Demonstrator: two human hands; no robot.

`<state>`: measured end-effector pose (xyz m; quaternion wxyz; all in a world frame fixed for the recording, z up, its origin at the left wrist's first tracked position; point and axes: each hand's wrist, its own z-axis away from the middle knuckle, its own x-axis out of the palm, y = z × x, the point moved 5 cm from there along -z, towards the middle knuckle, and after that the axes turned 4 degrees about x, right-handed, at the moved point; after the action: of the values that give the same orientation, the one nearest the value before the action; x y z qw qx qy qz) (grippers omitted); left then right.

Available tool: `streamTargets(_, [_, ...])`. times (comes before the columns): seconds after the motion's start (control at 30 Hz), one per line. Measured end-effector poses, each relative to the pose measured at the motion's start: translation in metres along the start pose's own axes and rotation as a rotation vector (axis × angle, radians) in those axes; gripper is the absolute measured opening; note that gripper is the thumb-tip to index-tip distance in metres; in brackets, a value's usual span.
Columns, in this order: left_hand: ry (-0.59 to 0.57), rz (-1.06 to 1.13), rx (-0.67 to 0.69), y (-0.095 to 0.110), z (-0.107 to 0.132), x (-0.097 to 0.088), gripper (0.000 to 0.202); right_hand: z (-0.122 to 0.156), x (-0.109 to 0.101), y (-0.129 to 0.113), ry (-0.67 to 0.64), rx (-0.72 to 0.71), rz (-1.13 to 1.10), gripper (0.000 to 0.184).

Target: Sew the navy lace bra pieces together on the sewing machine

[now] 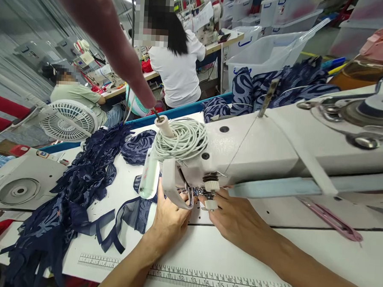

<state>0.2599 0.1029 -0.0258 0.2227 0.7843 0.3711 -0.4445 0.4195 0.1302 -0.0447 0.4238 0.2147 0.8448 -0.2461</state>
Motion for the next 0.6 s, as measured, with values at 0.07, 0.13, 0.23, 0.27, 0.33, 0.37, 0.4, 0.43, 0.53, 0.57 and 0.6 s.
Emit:
streamTargets(0.07, [0.0,-0.005,-0.002,0.0,0.0004,0.0002,0.046,-0.0006,-0.0002,-0.0012,-0.006,-0.033,0.006,0.044])
streamTargets(0.13, [0.004,-0.002,-0.002,0.0,0.0004,0.0,0.044,-0.002,-0.0018,-0.0021,-0.006,-0.04,0.013,0.045])
streamTargets(0.23, [0.002,0.003,-0.008,-0.0003,-0.0001,-0.0005,0.041,-0.0042,-0.0044,-0.003,-0.002,-0.029,0.019,0.039])
streamTargets(0.27, [-0.005,0.001,-0.013,-0.0004,-0.0003,-0.0005,0.04,-0.0046,-0.0048,-0.0031,-0.002,-0.026,0.021,0.037])
streamTargets(0.33, [-0.019,-0.007,-0.023,-0.0006,-0.0008,-0.0006,0.038,-0.0048,-0.0049,-0.0037,0.0,-0.033,0.032,0.034])
streamTargets(0.37, [-0.02,-0.009,-0.026,-0.0005,-0.0009,-0.0008,0.036,-0.0047,-0.0049,-0.004,0.005,-0.042,0.041,0.033])
streamTargets(0.4, [-0.015,-0.008,-0.026,-0.0003,-0.001,-0.0012,0.035,-0.0047,-0.005,-0.0043,0.012,-0.051,0.049,0.032])
streamTargets(0.43, [-0.007,-0.006,-0.025,-0.0001,-0.0011,-0.0017,0.033,-0.0047,-0.0054,-0.0045,0.021,-0.06,0.056,0.03])
streamTargets(0.53, [0.017,0.004,-0.018,0.0004,-0.0007,-0.0026,0.031,-0.005,-0.0066,-0.0047,0.03,-0.062,0.057,0.029])
streamTargets(0.57, [0.018,0.008,-0.018,0.0004,-0.0007,-0.0027,0.031,-0.0051,-0.0068,-0.0047,0.025,-0.055,0.055,0.029])
streamTargets(0.6, [0.019,0.013,-0.018,0.0005,-0.0008,-0.0029,0.031,-0.0051,-0.0068,-0.0047,0.017,-0.047,0.053,0.03])
